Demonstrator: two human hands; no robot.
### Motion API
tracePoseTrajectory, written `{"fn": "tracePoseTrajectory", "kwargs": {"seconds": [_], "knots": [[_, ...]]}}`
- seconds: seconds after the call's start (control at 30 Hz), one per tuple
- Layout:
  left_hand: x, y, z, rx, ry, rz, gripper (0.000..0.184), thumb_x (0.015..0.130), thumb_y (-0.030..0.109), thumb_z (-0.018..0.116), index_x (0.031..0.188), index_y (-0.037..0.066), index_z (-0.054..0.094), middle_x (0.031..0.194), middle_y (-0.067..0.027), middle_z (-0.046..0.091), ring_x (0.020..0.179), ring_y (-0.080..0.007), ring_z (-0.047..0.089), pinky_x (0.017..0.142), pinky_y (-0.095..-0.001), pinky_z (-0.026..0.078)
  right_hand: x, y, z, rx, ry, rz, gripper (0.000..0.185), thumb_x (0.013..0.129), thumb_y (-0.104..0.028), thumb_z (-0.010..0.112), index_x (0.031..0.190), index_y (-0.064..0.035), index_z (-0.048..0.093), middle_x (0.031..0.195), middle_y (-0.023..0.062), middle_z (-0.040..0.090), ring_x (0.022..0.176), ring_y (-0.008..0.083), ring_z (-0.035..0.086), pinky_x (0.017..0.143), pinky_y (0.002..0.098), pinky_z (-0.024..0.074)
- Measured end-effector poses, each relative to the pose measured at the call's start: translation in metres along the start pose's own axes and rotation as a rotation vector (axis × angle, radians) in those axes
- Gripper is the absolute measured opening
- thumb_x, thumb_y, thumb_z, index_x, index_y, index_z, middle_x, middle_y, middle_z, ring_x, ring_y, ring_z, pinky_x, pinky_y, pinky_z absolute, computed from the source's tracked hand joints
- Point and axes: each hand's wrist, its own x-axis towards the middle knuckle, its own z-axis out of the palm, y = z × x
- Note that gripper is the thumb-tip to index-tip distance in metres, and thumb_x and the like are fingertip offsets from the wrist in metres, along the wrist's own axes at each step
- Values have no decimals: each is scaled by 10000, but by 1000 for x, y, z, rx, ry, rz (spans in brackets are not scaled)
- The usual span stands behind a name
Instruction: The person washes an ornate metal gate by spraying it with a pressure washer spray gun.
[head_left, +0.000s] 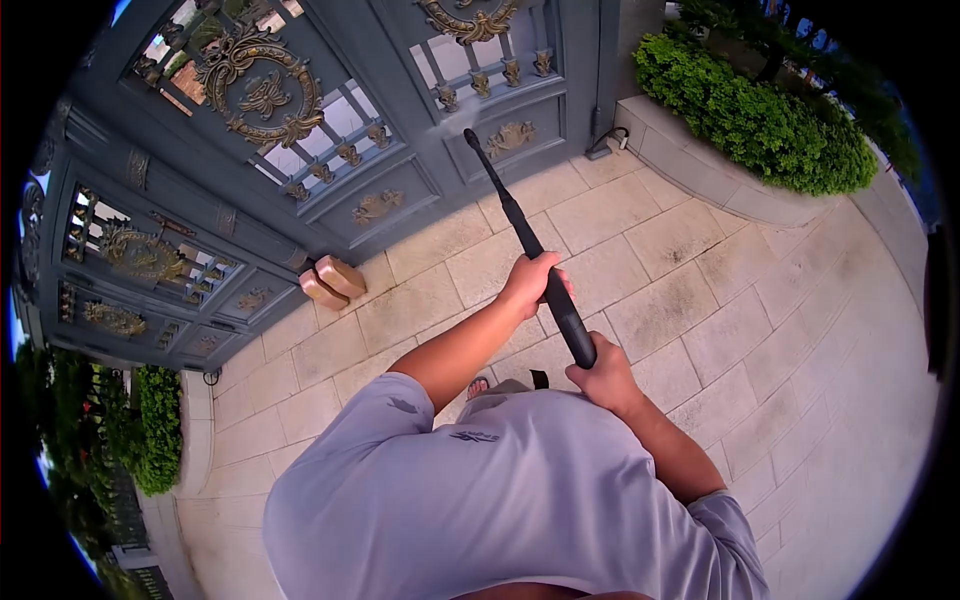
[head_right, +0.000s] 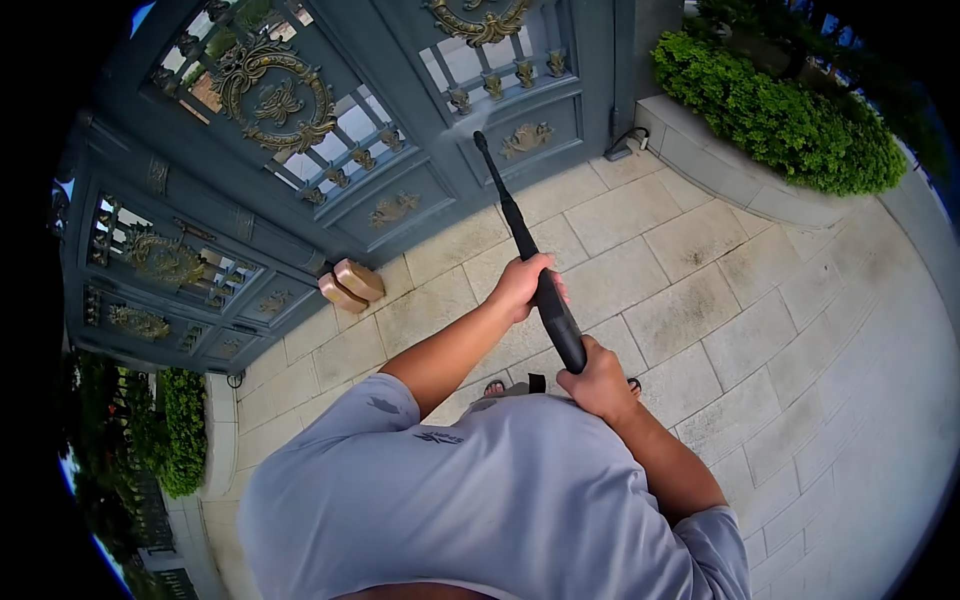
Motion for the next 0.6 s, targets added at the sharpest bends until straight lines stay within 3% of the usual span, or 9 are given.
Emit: {"fn": "tracePoseTrajectory", "kwargs": {"seconds": [0.2, 0.37, 0.47, 0.6], "knots": [[0, 0, 75, 20, 58, 142, 301, 978, 224, 645, 1059, -18, 484, 865, -147, 634, 722, -301, 704, 669, -517, 647, 3, 26, -68, 10, -60, -52, 365, 749, -118, 738, 1029, 62, 587, 758, 275, 643, 687, 418, 654, 671, 446, 530], [31, -13, 90, 52, 166, 4, 244, 975, 179, 611, 1068, -7, 484, 861, -145, 618, 687, -296, 680, 672, -521, 646, 10, 26, -100, 184, -109, 40, 423, 742, -125, 742, 1091, 68, 601, 777, 279, 663, 727, 445, 678, 698, 446, 547], [29, 0, 106, 63, 162, 82, 239, 981, 177, 607, 1069, -9, 486, 856, -149, 620, 689, -297, 682, 668, -522, 645, 24, 58, -103, 82, -81, -81, 426, 744, -137, 750, 1087, 62, 598, 770, 276, 662, 736, 450, 681, 699, 446, 549], [15, 26, 130, 45, 70, 300, 249, 979, 147, 611, 1072, -2, 435, 837, -140, 604, 648, -278, 674, 589, -482, 626, 33, 42, -127, 84, -91, -153, 378, 752, -108, 734, 1089, 13, 612, 788, 257, 669, 718, 409, 687, 690, 432, 547]]}}
